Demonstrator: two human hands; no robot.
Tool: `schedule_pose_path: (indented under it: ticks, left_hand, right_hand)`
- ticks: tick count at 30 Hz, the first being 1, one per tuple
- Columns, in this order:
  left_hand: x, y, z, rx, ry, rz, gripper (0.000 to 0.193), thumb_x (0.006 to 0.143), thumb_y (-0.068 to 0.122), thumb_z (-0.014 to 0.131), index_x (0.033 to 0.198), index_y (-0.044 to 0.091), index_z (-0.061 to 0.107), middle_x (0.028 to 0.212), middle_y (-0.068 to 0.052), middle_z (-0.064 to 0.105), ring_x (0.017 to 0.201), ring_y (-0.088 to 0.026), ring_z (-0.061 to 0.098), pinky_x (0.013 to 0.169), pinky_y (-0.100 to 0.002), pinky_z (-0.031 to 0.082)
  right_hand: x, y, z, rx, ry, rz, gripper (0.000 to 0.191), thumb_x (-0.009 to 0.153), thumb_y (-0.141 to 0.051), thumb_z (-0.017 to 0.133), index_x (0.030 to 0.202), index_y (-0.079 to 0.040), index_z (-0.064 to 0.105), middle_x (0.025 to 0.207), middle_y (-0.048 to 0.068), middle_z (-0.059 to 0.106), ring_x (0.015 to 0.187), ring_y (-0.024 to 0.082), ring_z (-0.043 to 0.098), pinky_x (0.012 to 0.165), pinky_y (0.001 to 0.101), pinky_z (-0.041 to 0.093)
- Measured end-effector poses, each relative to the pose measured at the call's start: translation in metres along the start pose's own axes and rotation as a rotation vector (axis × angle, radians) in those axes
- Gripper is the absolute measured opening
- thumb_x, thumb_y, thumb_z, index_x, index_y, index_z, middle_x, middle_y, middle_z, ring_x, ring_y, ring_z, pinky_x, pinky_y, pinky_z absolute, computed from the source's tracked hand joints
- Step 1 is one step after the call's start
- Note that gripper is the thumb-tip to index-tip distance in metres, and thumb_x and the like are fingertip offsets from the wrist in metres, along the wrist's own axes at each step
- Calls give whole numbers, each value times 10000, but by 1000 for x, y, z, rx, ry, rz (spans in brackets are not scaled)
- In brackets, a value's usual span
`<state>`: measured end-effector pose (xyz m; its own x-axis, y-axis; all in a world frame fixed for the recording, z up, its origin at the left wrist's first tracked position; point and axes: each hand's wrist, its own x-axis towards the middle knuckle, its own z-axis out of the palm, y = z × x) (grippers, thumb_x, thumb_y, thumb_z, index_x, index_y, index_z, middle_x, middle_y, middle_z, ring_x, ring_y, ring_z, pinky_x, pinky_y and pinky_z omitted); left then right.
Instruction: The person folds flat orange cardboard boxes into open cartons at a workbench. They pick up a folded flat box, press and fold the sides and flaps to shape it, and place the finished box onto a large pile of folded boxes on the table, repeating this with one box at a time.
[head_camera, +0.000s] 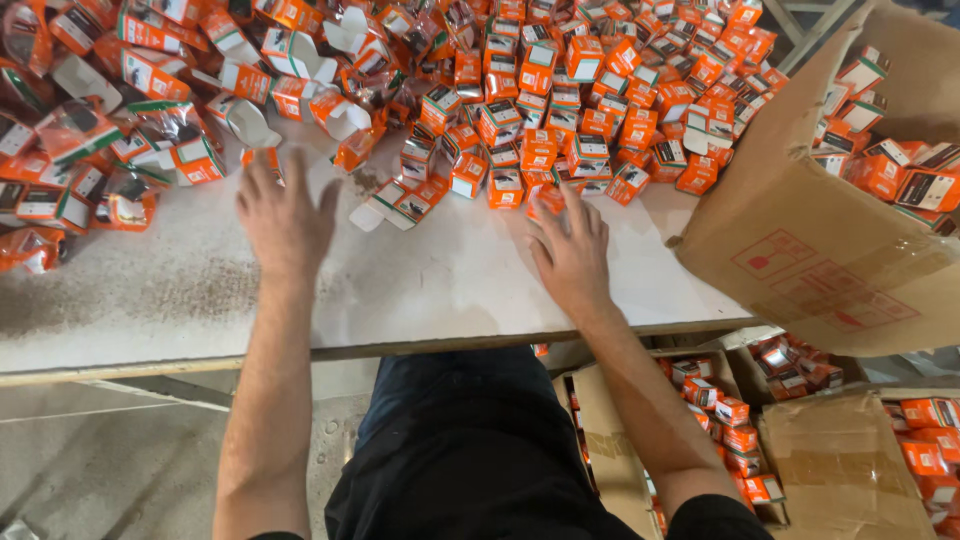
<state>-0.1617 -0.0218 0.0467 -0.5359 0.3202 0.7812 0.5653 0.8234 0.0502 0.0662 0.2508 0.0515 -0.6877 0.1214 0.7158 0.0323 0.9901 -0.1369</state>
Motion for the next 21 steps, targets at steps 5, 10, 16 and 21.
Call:
schedule_pose_path:
  ticks: [5, 10, 16, 21]
  left_hand:
    - [29, -34, 25, -67, -324, -224, 501, 832, 342, 809, 1219, 112, 588, 1124, -215, 649, 1038, -440, 632, 817, -555, 528]
    - [-39, -8, -23, -434, -343, -149, 621, 778, 113, 779, 1342, 59, 526, 997, -220, 648, 975, -457, 620, 849, -544, 513]
    - [-98, 31, -67, -615, -93, -251, 799, 721, 49, 775, 1455, 39, 460, 1253, -260, 576, 1125, -458, 573, 961, -477, 500]
    - [-104, 26, -50, -743, -16, -292, 726, 794, 116, 850, 1412, 51, 473, 1385, -230, 568, 1238, -396, 591, 997, -436, 500]
  right_hand:
    - [-15, -25, 10, 341, -147, -152, 317, 925, -145, 738, 1228, -69, 683, 1265, 122, 630, 1205, 326, 583, 1038, 452, 466]
    - [29, -41, 50, 405, -173, -316, 376, 902, -53, 711, 1273, -58, 651, 1240, 107, 651, 1164, 306, 601, 1033, 435, 476]
    - [136, -71, 153, 125, -41, -493, 431, 826, -40, 636, 1257, -63, 640, 1268, 125, 618, 1307, 318, 461, 1026, 497, 413]
    - [163, -72, 167, 256, 37, -566, 193, 872, -60, 657, 1061, -58, 618, 1067, 92, 692, 1194, 299, 601, 969, 519, 440]
